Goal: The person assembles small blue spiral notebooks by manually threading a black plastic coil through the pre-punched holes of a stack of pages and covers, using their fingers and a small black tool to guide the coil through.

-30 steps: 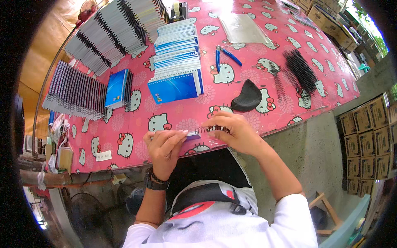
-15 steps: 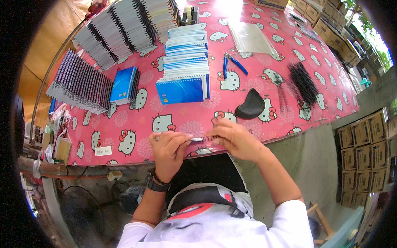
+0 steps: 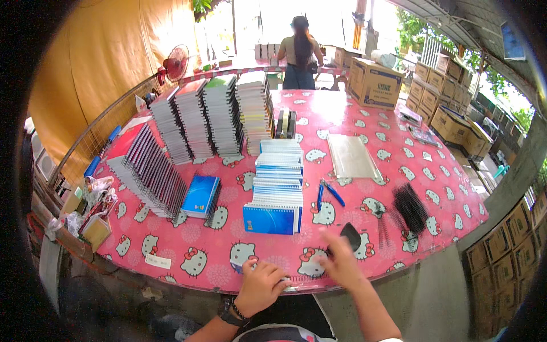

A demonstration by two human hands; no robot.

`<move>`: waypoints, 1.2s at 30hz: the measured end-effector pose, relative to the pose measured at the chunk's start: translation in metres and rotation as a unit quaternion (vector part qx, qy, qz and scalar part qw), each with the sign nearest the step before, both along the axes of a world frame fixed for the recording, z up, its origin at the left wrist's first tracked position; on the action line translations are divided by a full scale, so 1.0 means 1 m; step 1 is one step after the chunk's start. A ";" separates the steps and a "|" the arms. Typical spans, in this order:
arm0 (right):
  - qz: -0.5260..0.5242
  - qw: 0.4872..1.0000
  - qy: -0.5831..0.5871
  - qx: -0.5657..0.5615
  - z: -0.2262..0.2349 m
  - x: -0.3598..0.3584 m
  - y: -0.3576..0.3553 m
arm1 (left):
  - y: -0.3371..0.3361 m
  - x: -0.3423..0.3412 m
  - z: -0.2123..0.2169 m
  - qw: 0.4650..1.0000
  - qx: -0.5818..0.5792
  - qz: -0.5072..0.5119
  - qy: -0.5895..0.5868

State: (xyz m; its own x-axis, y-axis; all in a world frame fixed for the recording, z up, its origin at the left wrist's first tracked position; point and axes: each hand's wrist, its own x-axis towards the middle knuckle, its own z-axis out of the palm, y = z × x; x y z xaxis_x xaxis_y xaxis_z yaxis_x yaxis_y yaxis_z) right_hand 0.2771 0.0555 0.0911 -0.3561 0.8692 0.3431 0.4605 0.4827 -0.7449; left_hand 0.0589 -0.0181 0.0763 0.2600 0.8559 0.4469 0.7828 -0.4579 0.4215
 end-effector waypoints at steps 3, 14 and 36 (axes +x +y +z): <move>-0.168 0.955 -0.193 0.151 -0.015 0.041 0.036 | 0.002 0.006 -0.004 0.999 0.029 0.007 -0.016; -0.092 0.977 -0.193 0.000 -0.032 0.059 0.041 | 0.003 -0.007 -0.012 0.998 0.036 -0.029 -0.036; 0.283 0.900 0.151 -0.297 -0.010 -0.019 -0.002 | -0.004 -0.033 -0.015 0.998 0.022 0.038 -0.039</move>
